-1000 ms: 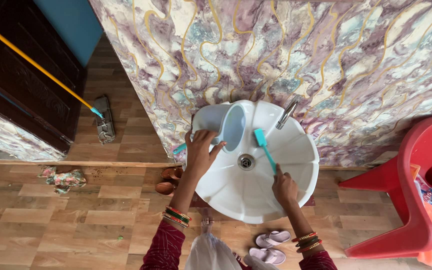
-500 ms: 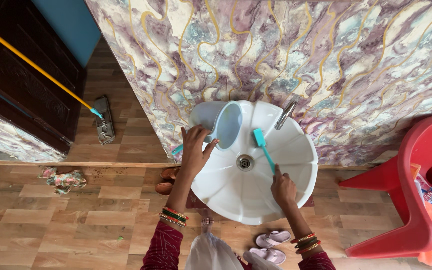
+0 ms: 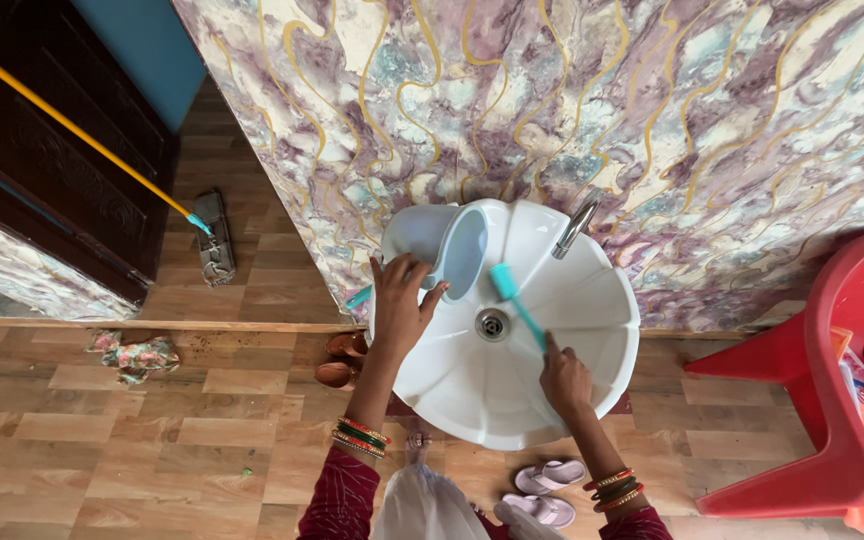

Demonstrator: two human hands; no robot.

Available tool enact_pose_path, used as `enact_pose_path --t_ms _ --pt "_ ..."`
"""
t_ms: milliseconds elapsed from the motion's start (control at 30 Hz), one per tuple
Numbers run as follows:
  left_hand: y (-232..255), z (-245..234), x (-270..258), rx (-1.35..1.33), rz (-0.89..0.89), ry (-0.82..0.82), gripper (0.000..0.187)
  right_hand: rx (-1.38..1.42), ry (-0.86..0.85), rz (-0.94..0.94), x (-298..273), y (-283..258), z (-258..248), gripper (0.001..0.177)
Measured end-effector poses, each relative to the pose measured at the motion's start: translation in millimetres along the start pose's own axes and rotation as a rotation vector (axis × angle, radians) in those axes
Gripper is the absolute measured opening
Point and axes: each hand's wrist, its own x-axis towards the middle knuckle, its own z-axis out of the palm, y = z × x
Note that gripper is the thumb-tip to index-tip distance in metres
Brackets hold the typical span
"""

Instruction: The person scrubs a white pedestal sink with a teal brush while repeatedly pouring water from a light blue mug into the basin. The person continues scrubbing the sink surface and rinsing the brush with water from the mug.

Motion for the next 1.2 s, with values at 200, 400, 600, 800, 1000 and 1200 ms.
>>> enact_pose_path --t_ms 200,400,600,800,1000,1200 --pt "10.7 14.7 1.4 0.063 0.016 -0.033 0.033 0.113 -0.065 -0.167 1.0 7.8 13.4 0.053" --pt "28.0 29.9 2.5 0.022 0.050 -0.098 0.030 0.079 -0.064 -0.180 -1.1 5.4 16.5 0.052" --pt "22.4 25.5 -0.6 -0.149 0.029 -0.001 0.032 -0.032 0.027 0.057 1.8 10.3 16.2 0.052" --pt "11.2 15.9 -7.8 -0.183 0.006 0.002 0.031 0.115 -0.103 -0.266 -2.5 7.2 16.0 0.051" --pt "11.7 16.2 -0.1 -0.027 0.083 -0.039 0.027 0.007 -0.110 -0.177 -2.2 -1.0 7.3 0.050" --pt "25.0 31.7 10.0 0.071 0.157 -0.099 0.022 -0.049 0.048 -0.079 -3.6 4.7 9.2 0.051"
